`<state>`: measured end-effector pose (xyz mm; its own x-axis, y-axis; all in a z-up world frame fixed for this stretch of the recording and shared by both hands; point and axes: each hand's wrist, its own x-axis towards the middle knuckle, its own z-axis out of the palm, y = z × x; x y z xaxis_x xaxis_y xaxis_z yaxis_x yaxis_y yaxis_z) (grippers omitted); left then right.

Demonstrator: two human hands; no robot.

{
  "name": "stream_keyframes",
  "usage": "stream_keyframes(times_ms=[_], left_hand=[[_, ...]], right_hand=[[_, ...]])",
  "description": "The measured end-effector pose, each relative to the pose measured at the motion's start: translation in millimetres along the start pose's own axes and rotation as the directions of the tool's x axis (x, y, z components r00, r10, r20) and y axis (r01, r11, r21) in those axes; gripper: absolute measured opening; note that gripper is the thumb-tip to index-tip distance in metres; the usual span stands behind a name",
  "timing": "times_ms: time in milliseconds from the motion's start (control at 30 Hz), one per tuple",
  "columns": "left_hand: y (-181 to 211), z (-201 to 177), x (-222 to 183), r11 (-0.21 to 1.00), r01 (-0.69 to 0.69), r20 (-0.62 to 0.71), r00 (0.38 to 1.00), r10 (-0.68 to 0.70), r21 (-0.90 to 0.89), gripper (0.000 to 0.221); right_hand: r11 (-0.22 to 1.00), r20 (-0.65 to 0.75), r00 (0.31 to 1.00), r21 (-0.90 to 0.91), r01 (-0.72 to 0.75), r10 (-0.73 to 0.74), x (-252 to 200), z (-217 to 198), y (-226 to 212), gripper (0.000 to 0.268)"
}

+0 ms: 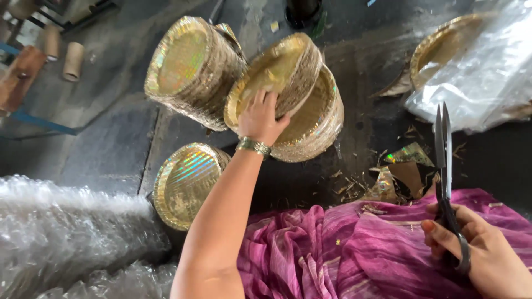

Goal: The person sits on the floor holding a stack of decorative paper plates on their lap and trims the uneven excess foil edge around each plate rim using scissors. They rotate the stack as they cut, set finished stacks aside with other completed stacks, and pick up the next stack to continue trimming.

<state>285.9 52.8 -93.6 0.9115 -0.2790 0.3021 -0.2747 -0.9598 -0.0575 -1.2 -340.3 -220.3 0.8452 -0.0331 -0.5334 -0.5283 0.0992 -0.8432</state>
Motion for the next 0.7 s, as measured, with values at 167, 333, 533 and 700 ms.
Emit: stream_keyframes(times_ms=[167, 333, 533, 700], left_hand=[[6.2, -98.6, -60.5, 0.918, -0.134, -0.191, 0.979, 0.065, -0.374, 0.048], [23.3, -199.4, -165.5, 0.648, -0.215, -0.092, 0.971, 0.220, -0.730, 0.050], [36.4, -200.5, -266.1, 0.033, 0.091, 0.093, 0.991, 0.099, -0.995, 0.064], [3.1, -162.4, -317.5, -0.142, 0.228, 0.236, 0.971, -0.046, -0.963, 0.092]], right_hand=[[0.999, -0.049, 0.999, 0.050, -0.003, 0.006, 3.3, 18.2, -33.9, 0.033], [0.967, -0.103, 0.966, 0.065, 0.246, -0.239, 6.4, 23.9, -38.7, 0.049], [0.871, 0.158, 0.892, 0.343, 0.352, -0.423, -52.3, 26.8, -88.0, 0.092], [0.848, 0.317, 0.789, 0.261, 0.461, -0.526, -62.9, 33.8, -71.9, 0.102]])
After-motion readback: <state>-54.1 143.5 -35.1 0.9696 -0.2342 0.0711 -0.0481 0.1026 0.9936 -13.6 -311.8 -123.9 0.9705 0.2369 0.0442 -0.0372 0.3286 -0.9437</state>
